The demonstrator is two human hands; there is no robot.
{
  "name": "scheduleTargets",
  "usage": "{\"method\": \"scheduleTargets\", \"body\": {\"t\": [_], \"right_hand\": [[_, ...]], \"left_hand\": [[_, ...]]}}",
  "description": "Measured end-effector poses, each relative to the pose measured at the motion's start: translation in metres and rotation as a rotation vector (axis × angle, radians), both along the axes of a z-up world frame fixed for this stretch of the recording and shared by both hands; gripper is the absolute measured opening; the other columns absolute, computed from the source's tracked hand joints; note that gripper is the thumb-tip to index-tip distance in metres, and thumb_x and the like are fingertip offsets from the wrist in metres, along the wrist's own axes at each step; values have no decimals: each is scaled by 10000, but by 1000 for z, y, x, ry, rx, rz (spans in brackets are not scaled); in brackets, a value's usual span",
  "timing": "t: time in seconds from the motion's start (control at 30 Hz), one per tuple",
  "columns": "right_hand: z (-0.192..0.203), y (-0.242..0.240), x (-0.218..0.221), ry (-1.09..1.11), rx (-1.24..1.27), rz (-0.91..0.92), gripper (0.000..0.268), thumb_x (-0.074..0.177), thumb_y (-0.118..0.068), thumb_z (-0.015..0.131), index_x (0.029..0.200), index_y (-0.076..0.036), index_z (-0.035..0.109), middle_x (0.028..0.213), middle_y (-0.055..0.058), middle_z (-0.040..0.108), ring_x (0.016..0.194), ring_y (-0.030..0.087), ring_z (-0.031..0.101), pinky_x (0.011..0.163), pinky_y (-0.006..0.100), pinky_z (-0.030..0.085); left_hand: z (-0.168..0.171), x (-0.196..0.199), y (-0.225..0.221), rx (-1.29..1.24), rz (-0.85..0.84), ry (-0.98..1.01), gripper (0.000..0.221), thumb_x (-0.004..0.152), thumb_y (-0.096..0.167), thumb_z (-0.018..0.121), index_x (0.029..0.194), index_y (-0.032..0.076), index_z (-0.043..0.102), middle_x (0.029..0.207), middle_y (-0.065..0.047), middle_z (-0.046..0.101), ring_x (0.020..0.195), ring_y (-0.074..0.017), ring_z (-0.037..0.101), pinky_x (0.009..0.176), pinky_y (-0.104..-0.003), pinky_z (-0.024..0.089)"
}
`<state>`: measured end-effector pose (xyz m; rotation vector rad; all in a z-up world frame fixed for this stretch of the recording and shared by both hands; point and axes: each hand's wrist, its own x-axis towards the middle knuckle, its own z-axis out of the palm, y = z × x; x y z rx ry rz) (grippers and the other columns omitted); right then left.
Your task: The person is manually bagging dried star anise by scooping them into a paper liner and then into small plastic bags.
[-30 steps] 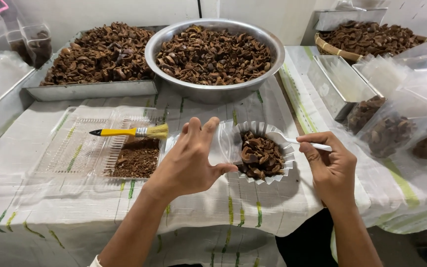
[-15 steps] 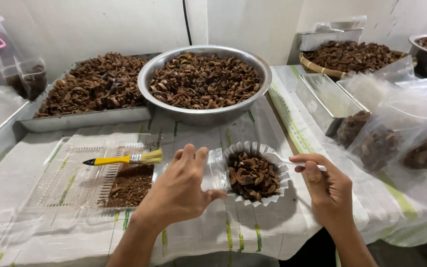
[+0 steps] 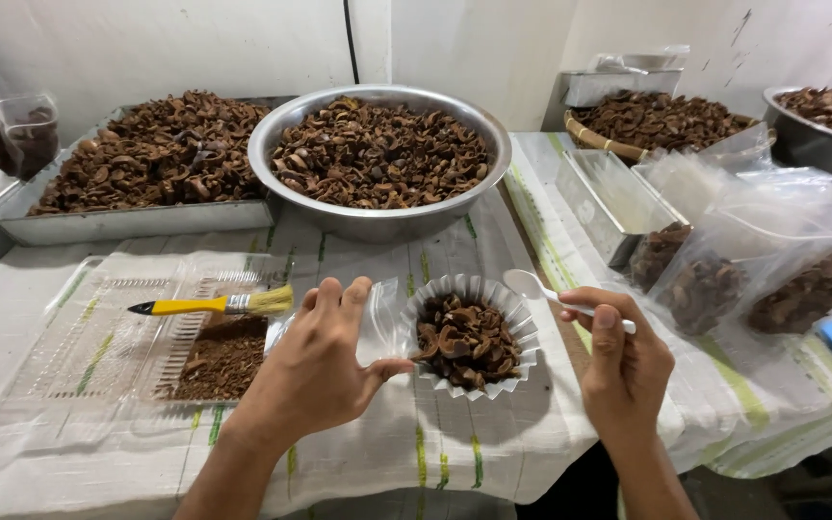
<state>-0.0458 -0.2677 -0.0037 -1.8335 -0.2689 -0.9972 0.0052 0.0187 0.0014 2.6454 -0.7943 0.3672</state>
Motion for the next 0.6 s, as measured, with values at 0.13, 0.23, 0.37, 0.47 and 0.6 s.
{"method": "scheduleTargets", "body": {"t": [0.13,0.23,0.37,0.47,0.6], "right_hand": [[21,31,0,-87,-207,213,324,997,-36,399,1198,-139,631,895,84,724,665,100,663,558,228,679],[38,84,-14,-50,-351,525,430,926,151,484,1239,-126,585,1030,101,726,887,172,737,614,235,650],[50,136,-31,-70,-359,918,181,1097,-17,498,1266,17,552,1174,205,678,1059,315,707,929,415,607],[42,148,-35,17,-367,953,214,1136,-90,491,1333,-24,539,1254,153,655,1148,265,679,1040,398,538],[35,138,-26,37,-394,942,258,1124,-107,513,1371,-37,543,1330,147,662,1201,247,690,1110,388,583]], "left_hand": [[1,-1,0,-6,-9,-18,1053,879,627,726,1532,-84,305,1250,-251,441,1099,-420,578,915,-574,581],[-15,6,7,-43,-40,-21,930,847,393,690,1534,-94,295,1095,-166,452,1021,-339,522,974,-484,493],[-27,23,7,193,39,-268,1151,849,795,615,1528,-89,328,995,-217,506,863,-331,517,754,-475,492],[-20,16,5,8,10,-180,1087,780,705,773,1484,-19,370,1041,-220,460,933,-453,594,646,-572,588],[-34,20,12,15,-6,-117,1094,784,715,752,1489,-11,336,1014,-201,452,944,-380,554,673,-569,613]]}}
